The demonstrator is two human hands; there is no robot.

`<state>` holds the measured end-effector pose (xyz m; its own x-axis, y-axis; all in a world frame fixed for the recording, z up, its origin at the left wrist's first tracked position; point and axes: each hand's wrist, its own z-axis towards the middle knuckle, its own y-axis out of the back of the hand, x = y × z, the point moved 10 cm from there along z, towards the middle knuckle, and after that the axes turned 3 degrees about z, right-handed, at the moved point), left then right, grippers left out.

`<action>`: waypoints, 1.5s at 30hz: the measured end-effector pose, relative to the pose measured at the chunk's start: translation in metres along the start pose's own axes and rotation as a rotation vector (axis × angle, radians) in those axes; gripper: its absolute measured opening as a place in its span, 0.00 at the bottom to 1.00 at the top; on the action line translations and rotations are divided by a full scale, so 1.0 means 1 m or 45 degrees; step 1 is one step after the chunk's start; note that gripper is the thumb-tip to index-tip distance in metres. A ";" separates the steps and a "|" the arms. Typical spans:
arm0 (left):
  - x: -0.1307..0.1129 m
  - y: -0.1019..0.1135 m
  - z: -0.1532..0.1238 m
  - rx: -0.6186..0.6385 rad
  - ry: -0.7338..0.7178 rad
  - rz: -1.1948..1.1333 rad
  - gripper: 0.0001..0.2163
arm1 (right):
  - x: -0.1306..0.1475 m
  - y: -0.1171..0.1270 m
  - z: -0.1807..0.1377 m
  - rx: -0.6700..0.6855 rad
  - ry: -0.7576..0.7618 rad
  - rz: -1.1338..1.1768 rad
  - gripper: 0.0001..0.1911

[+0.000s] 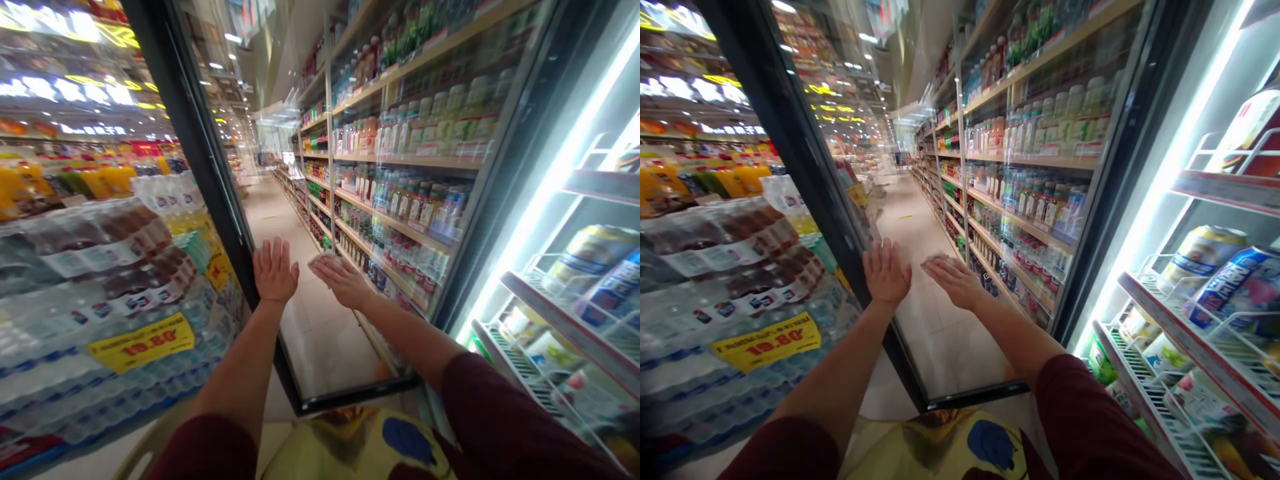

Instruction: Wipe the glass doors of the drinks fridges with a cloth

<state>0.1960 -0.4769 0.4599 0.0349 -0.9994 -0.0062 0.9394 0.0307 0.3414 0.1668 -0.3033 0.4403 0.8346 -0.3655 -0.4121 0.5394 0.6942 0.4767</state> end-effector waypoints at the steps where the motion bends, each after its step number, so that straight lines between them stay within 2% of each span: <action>1: 0.001 0.000 0.000 0.003 0.004 0.003 0.28 | -0.001 -0.001 0.001 0.011 0.017 0.001 0.29; 5: -0.001 0.001 0.000 -0.045 -0.033 0.021 0.28 | -0.035 0.006 0.029 -0.031 -0.184 -0.024 0.32; 8: -0.002 0.002 0.000 -0.062 -0.053 0.023 0.28 | -0.040 0.008 0.028 -0.067 -0.268 -0.034 0.31; 12: 0.003 -0.003 0.000 -0.012 -0.005 -0.003 0.28 | -0.005 -0.003 -0.002 0.028 -0.004 0.016 0.29; 14: 0.003 -0.003 0.000 -0.008 -0.007 -0.002 0.28 | -0.003 -0.004 -0.008 0.077 0.086 0.031 0.30; 16: 0.003 -0.003 0.000 -0.010 -0.014 0.008 0.28 | -0.026 0.003 0.000 0.069 0.002 0.008 0.31; 19: 0.002 -0.002 0.001 -0.018 -0.018 0.020 0.28 | -0.075 0.020 0.012 -0.005 -0.290 -0.055 0.32; 21: 0.002 -0.002 0.001 -0.011 -0.016 0.023 0.28 | -0.086 0.025 0.005 -0.041 -0.389 -0.072 0.32; 23: 0.002 -0.002 0.001 0.000 -0.007 0.026 0.28 | -0.074 0.021 -0.013 -0.028 -0.321 -0.050 0.30; 26: 0.002 -0.001 0.001 -0.003 0.004 0.026 0.28 | -0.042 0.010 -0.042 0.058 -0.094 0.020 0.29; 28: 0.002 -0.001 0.002 -0.003 0.011 0.018 0.28 | -0.041 0.010 -0.046 0.095 -0.040 0.039 0.30; 30: 0.003 -0.002 0.002 0.008 0.028 0.001 0.28 | -0.063 0.018 -0.036 0.079 -0.132 0.015 0.31; 32: 0.004 -0.002 0.002 0.018 0.046 -0.015 0.29 | -0.093 0.029 -0.024 0.042 -0.314 -0.024 0.31; 34: 0.004 -0.002 0.002 0.030 0.055 -0.019 0.29 | -0.111 0.035 -0.024 0.000 -0.483 -0.064 0.30; 36: 0.003 -0.003 0.002 0.049 0.059 -0.018 0.29 | -0.107 0.035 -0.038 -0.037 -0.546 -0.099 0.29; 39: 0.002 -0.002 0.001 0.070 0.064 -0.013 0.29 | -0.080 0.025 -0.065 -0.044 -0.470 -0.099 0.26; 41: 0.001 -0.002 0.001 0.070 0.060 -0.005 0.29 | -0.075 0.024 -0.072 -0.029 -0.433 -0.076 0.25; 43: 0.001 -0.002 0.002 0.074 0.064 -0.007 0.29 | -0.091 0.032 -0.065 -0.040 -0.461 -0.077 0.27; 45: 0.002 -0.003 0.002 0.088 0.085 -0.031 0.30 | -0.118 0.047 -0.052 -0.091 -0.548 -0.101 0.29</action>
<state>0.1927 -0.4796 0.4612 0.0371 -0.9963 -0.0775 0.9144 0.0025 0.4047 0.0883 -0.1955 0.4713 0.7696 -0.6338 -0.0775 0.6073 0.6891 0.3953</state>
